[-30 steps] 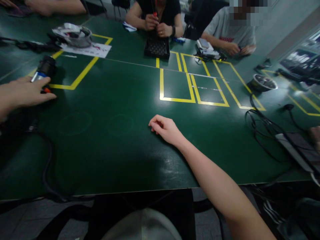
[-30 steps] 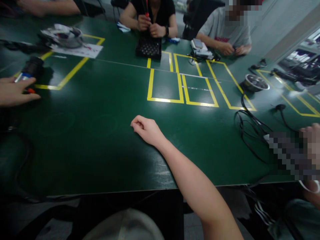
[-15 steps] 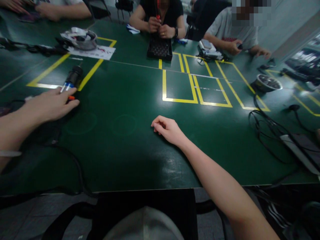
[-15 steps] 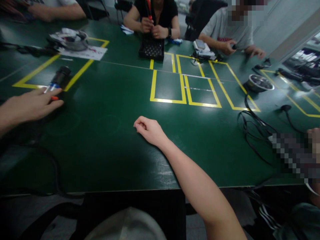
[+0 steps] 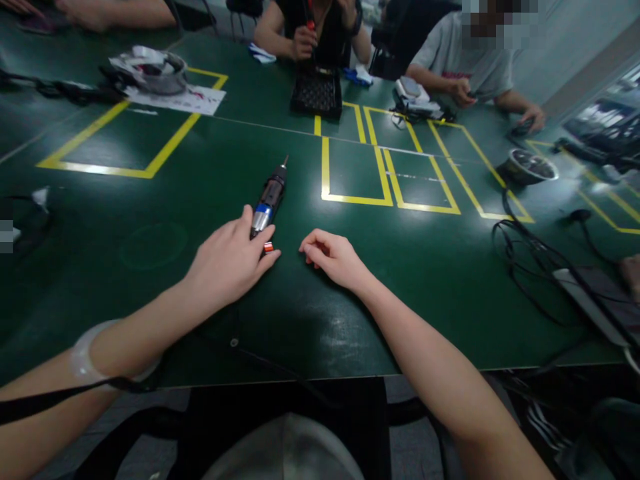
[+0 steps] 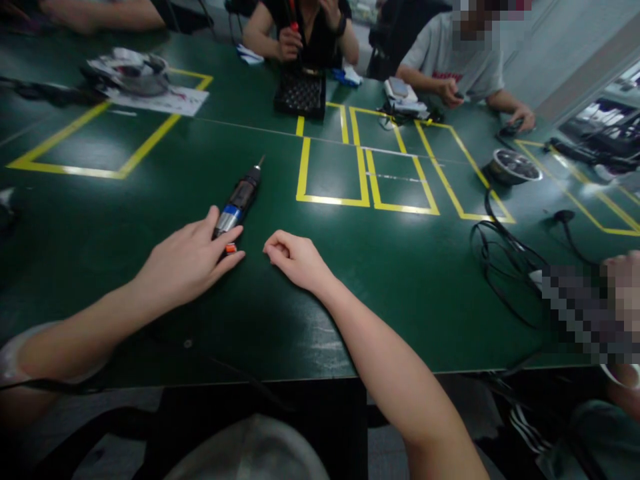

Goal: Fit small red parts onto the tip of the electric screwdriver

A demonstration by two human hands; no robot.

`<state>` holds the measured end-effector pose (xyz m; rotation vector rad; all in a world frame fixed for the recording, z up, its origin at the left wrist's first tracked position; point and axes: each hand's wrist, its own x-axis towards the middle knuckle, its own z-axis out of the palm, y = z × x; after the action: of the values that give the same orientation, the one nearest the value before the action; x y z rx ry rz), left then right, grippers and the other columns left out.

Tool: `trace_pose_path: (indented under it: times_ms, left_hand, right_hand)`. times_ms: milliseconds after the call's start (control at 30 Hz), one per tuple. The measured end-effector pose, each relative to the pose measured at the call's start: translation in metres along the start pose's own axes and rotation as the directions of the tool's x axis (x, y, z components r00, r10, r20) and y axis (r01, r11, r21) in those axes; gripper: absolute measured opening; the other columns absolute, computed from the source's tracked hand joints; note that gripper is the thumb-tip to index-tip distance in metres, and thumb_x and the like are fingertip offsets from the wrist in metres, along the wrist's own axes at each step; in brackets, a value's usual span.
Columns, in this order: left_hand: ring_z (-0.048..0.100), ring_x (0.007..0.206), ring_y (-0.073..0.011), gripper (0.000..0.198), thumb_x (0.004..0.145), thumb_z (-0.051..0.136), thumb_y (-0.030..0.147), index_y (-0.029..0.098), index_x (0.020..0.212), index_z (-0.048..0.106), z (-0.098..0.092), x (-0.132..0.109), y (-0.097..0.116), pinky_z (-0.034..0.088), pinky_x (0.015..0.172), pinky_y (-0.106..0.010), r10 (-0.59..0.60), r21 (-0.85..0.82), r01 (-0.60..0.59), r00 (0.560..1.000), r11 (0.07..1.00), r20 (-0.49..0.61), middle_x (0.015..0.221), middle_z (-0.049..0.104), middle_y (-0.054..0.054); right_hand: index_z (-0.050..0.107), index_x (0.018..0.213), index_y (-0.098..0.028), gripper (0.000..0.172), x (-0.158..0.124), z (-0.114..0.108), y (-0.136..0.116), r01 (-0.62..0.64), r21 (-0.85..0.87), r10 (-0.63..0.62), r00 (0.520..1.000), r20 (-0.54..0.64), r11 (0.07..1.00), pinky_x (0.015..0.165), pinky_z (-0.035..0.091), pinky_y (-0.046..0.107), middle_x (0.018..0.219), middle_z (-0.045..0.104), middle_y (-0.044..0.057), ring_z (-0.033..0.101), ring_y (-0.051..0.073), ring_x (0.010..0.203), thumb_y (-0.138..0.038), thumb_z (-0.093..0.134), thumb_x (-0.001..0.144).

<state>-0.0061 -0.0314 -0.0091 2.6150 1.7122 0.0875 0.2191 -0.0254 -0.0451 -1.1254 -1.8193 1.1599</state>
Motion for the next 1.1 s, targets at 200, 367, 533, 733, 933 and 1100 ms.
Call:
trace_pose_path:
  times_ms: [200,367,533,733,933,1100]
  left_hand:
    - [0.046,0.140,-0.0437,0.053,0.101,0.047,0.042,0.016,0.145,0.061,0.001,0.013,0.040,0.045,0.109,-0.058,0.064,-0.064,-0.065,0.998,0.996,-0.016,0.163,0.035,-0.021]
    - [0.047,0.141,-0.0413,0.053,0.101,0.049,0.041,0.025,0.152,0.054,0.002,0.015,0.045,0.047,0.109,-0.056,0.067,-0.058,-0.066,0.998,0.996,0.009,0.165,0.034,-0.018]
    - [0.042,0.145,-0.0420,0.054,0.101,0.049,0.041,0.025,0.152,0.054,0.005,0.014,0.039,0.046,0.110,-0.058,0.078,-0.106,-0.074,0.997,0.992,0.028,0.167,0.029,-0.019]
    - [0.029,0.153,-0.0418,0.079,0.096,0.052,0.050,0.020,0.165,0.030,0.007,0.014,0.027,0.043,0.112,-0.059,0.067,-0.347,-0.032,0.994,0.937,0.089,0.171,0.017,-0.019]
    - [0.029,0.154,-0.0371,0.084,0.092,0.057,0.049,0.017,0.165,0.029,0.007,0.006,0.028,0.037,0.119,-0.053,0.077,-0.421,-0.026,0.992,0.906,0.105,0.171,0.016,-0.017]
    - [0.031,0.154,-0.0368,0.082,0.093,0.058,0.046,0.018,0.165,0.029,0.007,0.002,0.033,0.039,0.119,-0.053,0.083,-0.383,-0.042,0.992,0.923,0.091,0.171,0.018,-0.016]
  right_hand:
    - [0.057,0.089,-0.020,0.018,-0.003,-0.001,-0.005,0.042,-0.020,-0.043,0.999,-0.027,0.999,0.065,0.043,0.024,0.074,0.059,-0.003,0.054,0.010,0.064,-0.036,0.057,0.095]
    - [0.057,0.094,-0.020,0.023,-0.003,-0.001,-0.009,0.051,-0.044,-0.052,0.998,-0.037,0.998,0.064,0.043,0.025,0.077,0.058,-0.004,0.053,0.011,0.065,-0.040,0.068,0.090]
    - [0.055,0.091,-0.020,0.015,-0.003,0.001,-0.011,0.036,-0.029,-0.036,0.999,-0.008,0.999,0.065,0.044,0.026,0.078,0.058,-0.003,0.054,0.011,0.065,-0.032,0.064,0.090]
    - [0.055,0.091,-0.019,0.014,0.000,-0.005,0.000,0.006,0.128,-0.013,0.999,0.049,0.992,0.062,0.043,0.024,0.080,0.058,-0.003,0.052,0.009,0.063,-0.025,0.064,0.083]
    - [0.056,0.096,-0.019,0.016,0.001,-0.015,-0.001,-0.023,0.156,0.007,0.995,0.103,0.988,0.062,0.040,0.023,0.076,0.057,-0.005,0.049,0.008,0.063,-0.022,0.062,0.081]
    - [0.057,0.088,-0.019,0.011,0.001,-0.021,0.000,-0.065,0.163,0.042,0.989,0.141,0.985,0.063,0.041,0.024,0.072,0.058,-0.004,0.051,0.009,0.064,-0.019,0.063,0.079]
